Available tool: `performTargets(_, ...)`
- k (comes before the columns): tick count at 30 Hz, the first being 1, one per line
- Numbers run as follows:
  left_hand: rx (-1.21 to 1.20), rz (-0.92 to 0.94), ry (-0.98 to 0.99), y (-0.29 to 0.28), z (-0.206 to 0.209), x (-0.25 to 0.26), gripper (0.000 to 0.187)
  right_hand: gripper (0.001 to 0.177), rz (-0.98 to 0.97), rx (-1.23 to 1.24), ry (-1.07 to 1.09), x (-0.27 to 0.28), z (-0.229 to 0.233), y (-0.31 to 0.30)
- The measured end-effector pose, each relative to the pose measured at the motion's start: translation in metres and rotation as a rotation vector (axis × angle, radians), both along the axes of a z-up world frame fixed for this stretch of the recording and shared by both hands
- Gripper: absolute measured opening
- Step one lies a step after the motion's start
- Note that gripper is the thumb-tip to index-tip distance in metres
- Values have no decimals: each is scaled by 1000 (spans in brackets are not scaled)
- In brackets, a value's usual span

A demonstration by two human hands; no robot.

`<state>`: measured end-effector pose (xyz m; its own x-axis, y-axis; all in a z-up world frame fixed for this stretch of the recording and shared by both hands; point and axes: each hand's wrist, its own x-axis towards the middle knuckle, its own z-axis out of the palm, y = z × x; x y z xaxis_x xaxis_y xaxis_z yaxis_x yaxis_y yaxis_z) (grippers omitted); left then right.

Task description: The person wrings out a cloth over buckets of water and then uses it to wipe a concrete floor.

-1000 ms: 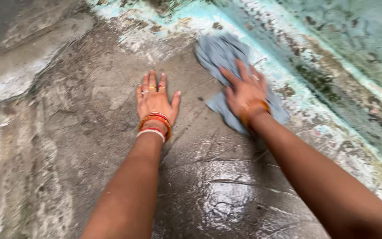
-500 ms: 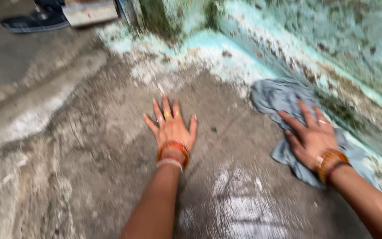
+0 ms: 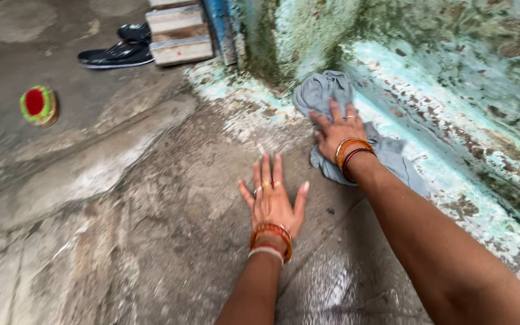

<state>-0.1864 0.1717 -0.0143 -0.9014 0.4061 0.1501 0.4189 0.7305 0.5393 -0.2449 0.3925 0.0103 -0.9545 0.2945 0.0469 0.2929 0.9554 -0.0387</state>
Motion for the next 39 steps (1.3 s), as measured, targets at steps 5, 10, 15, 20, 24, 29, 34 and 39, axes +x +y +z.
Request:
performTargets(5,462,93,118,-24,8,-4,94,56,390,164,-286,5,-5,-107)
performTargets(10,297,246,242,-110,41,2,82,63,699,-748,-196,77,-47,-252)
performTargets(15,38,421,78,-186,47,-1,75,54,1137,-389,48,158,-15,-256)
performTargets(20,-242,436,-40,-213,3,1,76,50,537,-134,55,151,-42,-113)
performTargets(24,-380,418,-72,-209,-10,7,79,66,-134,-14,31,95,-61,5)
performTargets(29,-342,417,-27,-209,2,8,76,82,-440,-77,125,-50,-111,-14)
performTargets(34,-286,407,-22,-212,-1,10,76,66,-1,-97,119,-128,-116,-189)
performTargets(39,99,431,56,-217,-9,11,89,69,388,-99,-23,-81,-34,-332)
